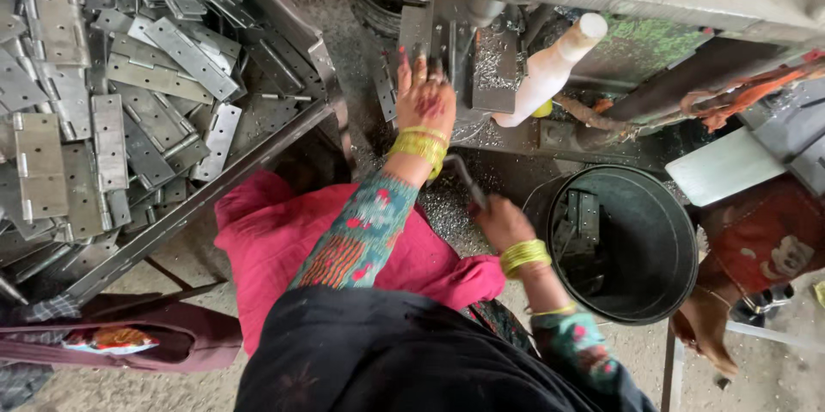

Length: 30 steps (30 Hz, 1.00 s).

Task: The person operates a manual punching machine to process metal hinge plates. They pick up plates from a bin, place them under the press, and pull a lever to activate the punch. The processed plates are then dropped into a bucket.

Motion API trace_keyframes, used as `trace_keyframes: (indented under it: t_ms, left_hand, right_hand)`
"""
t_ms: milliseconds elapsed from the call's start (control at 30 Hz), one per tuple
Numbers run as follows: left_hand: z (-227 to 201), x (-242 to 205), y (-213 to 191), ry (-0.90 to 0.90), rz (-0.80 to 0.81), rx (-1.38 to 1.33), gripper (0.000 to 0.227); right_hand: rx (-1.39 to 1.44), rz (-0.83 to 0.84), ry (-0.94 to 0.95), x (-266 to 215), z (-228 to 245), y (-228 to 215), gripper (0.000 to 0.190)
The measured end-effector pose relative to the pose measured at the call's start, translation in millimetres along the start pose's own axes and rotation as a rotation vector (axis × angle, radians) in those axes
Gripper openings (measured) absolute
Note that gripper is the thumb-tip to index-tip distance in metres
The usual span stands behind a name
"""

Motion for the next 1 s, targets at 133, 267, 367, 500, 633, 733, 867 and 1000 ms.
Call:
trace_keyframes:
  t_ms: [133, 267, 367, 500, 633, 733, 867, 1000]
  left_hand:
    - [-2, 12, 2, 0.031, -0.133, 0.036, 0.043]
    - [-3, 14, -1, 0.017, -0.177, 0.001, 0.041]
    - [5, 13, 1, 0.026, -0.096, -0.005, 0.037]
    - [9, 35, 8, 0.012, -0.012, 0.151, 0.035]
    - [11, 51, 2, -0.012, -0.164, 0.147, 0.044]
    - [12, 45, 10, -0.030, -0.090, 0.177, 0.046]
    - [12, 49, 5, -0.061, -0.087, 0.151, 0.044]
    - [14, 53, 8, -0.052, -0.109, 0.127, 0.047]
  right_hand:
    - [-0.032, 0.005, -0.041, -10, -1, 5, 0.026]
    - [0.045, -0.014, 0.069, -19, -3, 16, 0.032]
    - [0.070, 0.011, 0.063, -21, 3, 16, 0.034]
    - [-0.046, -0.053, -0.059, -17, 12, -13, 0.031]
    - [-0.094, 0.088, 0.070, -21, 23, -9, 0.037]
    - [-0.002, 0.057, 0.121, -30, 29, -11, 0.040]
    - [-0.009, 0.056, 0.075, -17, 25, -20, 0.037]
    - [-0.004, -0.112, -0.041, -12, 19, -18, 0.034]
Point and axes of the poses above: each hand's wrist, its own x-axis towards the middle knuckle, its own y-axis out of the palm, z = x × y, the point moved 7 cm from there along x, towards the middle knuckle, and after that the axes turned 8 degrees about y, right-handed, at the moved point
